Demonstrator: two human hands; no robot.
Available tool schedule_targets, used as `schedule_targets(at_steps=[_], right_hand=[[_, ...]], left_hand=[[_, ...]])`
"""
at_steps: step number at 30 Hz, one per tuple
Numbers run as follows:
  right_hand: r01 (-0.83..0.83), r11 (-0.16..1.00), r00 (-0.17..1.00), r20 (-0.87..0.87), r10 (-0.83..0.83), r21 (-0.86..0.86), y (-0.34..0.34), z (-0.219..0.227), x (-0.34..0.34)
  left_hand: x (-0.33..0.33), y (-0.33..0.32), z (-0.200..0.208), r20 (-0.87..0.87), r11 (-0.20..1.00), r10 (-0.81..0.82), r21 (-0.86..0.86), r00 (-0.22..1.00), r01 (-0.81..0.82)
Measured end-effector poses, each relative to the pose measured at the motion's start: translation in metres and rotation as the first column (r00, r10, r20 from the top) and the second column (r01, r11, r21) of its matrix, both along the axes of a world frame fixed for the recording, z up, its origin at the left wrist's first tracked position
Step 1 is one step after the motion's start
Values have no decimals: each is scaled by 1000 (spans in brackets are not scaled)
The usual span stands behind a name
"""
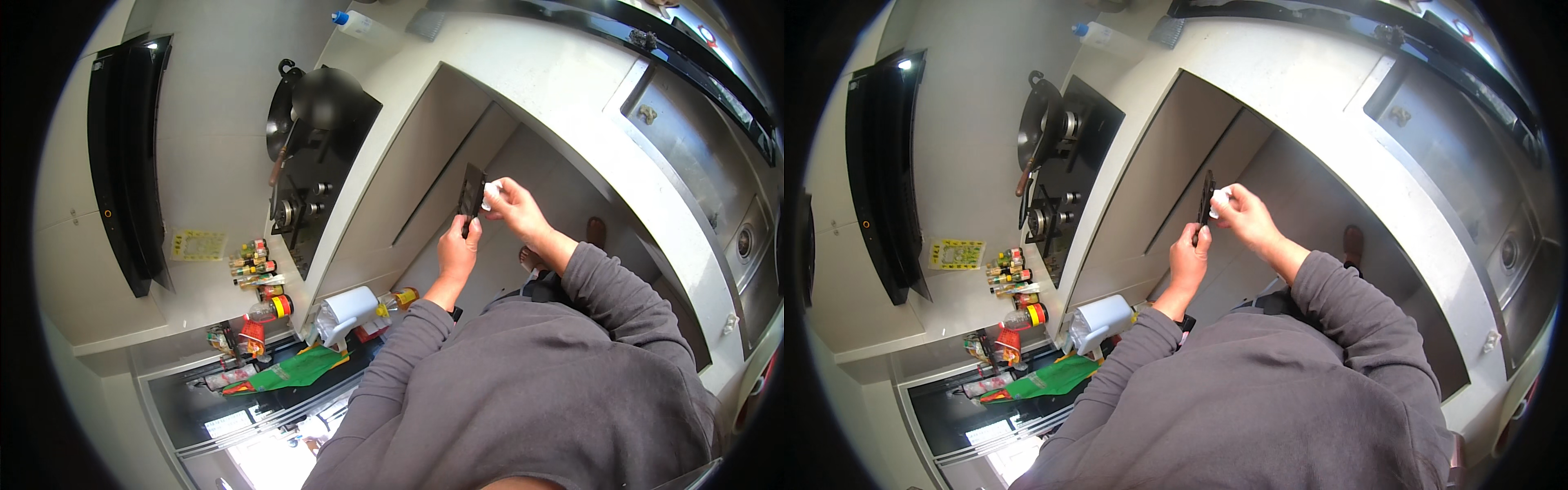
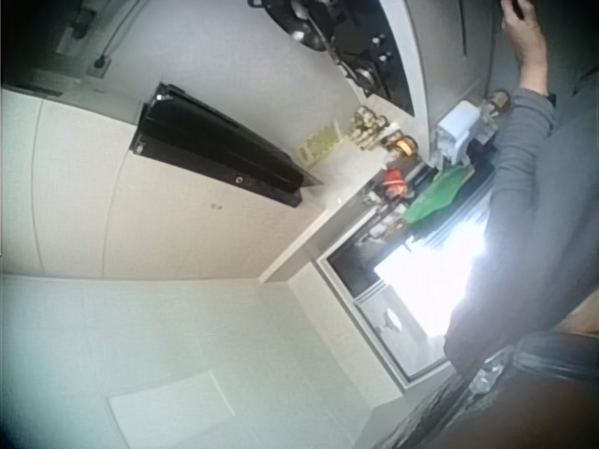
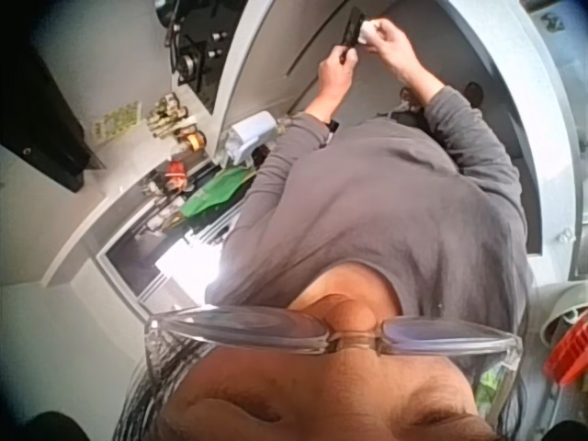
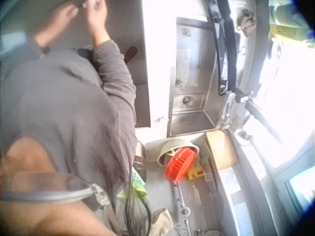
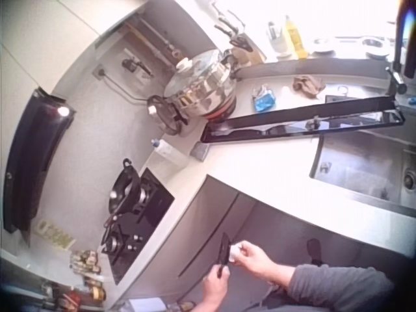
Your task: The person rinses a black grill rack under running water at the kitchen sink, then wipes it dry with a paper towel. The person continues to wipe the rack thoroughly on the countertop.
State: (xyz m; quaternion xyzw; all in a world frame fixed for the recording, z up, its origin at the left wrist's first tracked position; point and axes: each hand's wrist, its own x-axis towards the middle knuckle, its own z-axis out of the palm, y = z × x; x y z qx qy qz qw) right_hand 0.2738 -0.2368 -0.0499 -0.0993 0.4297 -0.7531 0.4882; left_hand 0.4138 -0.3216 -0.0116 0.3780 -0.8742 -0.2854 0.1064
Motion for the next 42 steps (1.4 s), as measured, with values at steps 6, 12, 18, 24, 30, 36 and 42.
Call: schedule_targets(at_steps=[6,12,18,24,30,36,42], right_hand=[[38,972,970,-244,21,232,-10,6,11],[300,934,939,-230,-254,193,-18,9,-10],[387,886,852,-466,-237,256,-23,5,-38],[322,941,945,-89,-314,100,-29,7,-45],[202,979,979,-2,-202,27,-23,5,-47],[171,980,980,-125,-157,104,-24,1,-49],[373,856,907,-338,-253,359,-44,11,-54]], left_hand=[[-17,-5,1,6,994,-106,-14,994,106],[-13,-6,13,9,966,-258,-28,966,258],[17,9,-8,222,978,-188,131,957,161],[29,-4,-5,128,959,-119,270,985,81],[27,2,1,82,980,-167,-94,983,174],[27,3,10,242,988,-59,-124,968,91],[20,9,12,249,979,-78,-165,965,122]])
